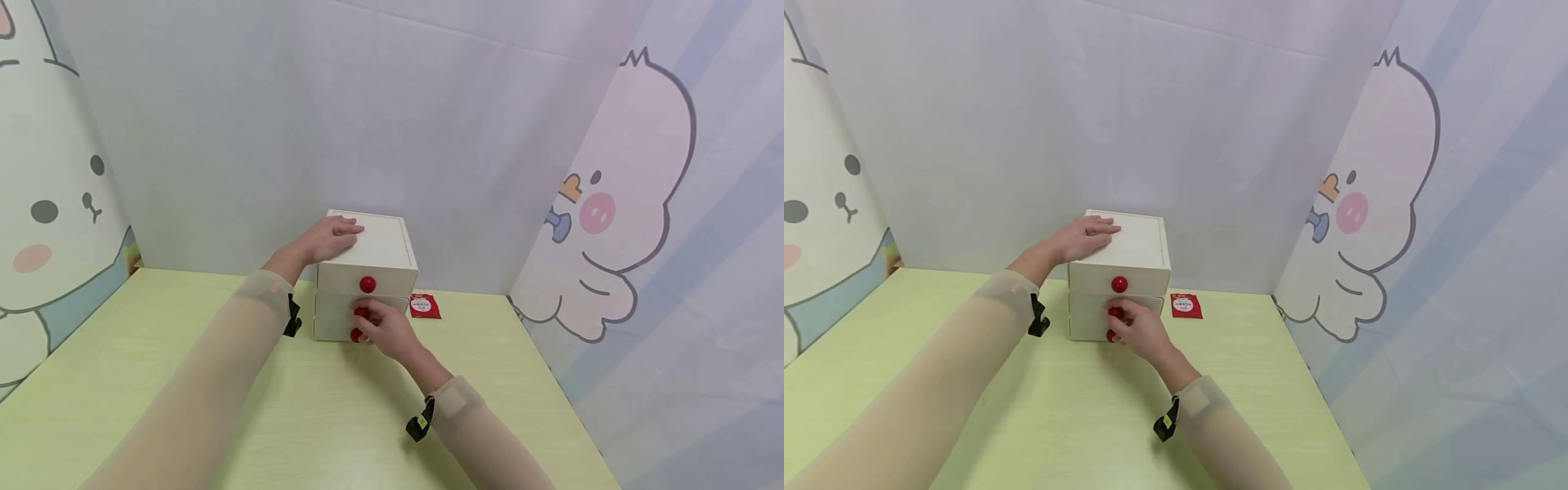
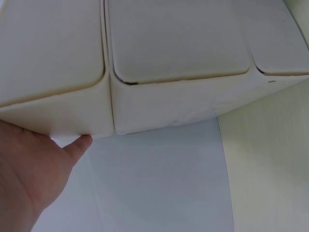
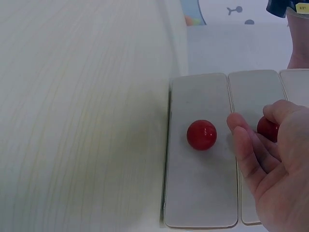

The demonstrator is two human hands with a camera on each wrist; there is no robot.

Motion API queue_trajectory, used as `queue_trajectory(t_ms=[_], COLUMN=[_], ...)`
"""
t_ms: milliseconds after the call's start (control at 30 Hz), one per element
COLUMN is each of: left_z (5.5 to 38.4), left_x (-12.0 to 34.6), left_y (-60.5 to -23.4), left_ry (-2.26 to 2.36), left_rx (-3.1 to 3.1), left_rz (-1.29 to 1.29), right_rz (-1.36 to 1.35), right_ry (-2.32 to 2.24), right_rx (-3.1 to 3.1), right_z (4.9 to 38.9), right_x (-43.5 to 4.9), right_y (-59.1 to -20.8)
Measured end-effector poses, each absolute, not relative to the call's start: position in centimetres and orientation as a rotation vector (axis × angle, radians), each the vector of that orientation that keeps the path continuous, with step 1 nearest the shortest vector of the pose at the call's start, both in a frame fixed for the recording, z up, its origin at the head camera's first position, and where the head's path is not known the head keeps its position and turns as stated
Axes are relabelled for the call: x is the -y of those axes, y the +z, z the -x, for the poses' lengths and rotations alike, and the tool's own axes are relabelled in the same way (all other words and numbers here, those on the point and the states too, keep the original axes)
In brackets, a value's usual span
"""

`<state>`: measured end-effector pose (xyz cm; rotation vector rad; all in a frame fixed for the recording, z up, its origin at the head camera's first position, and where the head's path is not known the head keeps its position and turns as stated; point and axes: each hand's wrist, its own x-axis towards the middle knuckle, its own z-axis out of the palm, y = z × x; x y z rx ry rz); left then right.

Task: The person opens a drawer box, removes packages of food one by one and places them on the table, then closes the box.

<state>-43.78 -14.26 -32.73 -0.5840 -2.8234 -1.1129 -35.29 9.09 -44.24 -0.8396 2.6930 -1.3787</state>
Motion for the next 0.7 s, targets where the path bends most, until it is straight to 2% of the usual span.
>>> queue_trajectory(t_ms=[700], left_z=[43.5], left_x=[14.4], left_y=[-32.5], left_ry=[-1.123], left_rx=[2.833], left_rz=[0.592], right_rz=[0.830], right_ry=[-1.299], right_rx=[-2.630], right_z=[33.9], right_x=[-9.9], right_y=[-44.0])
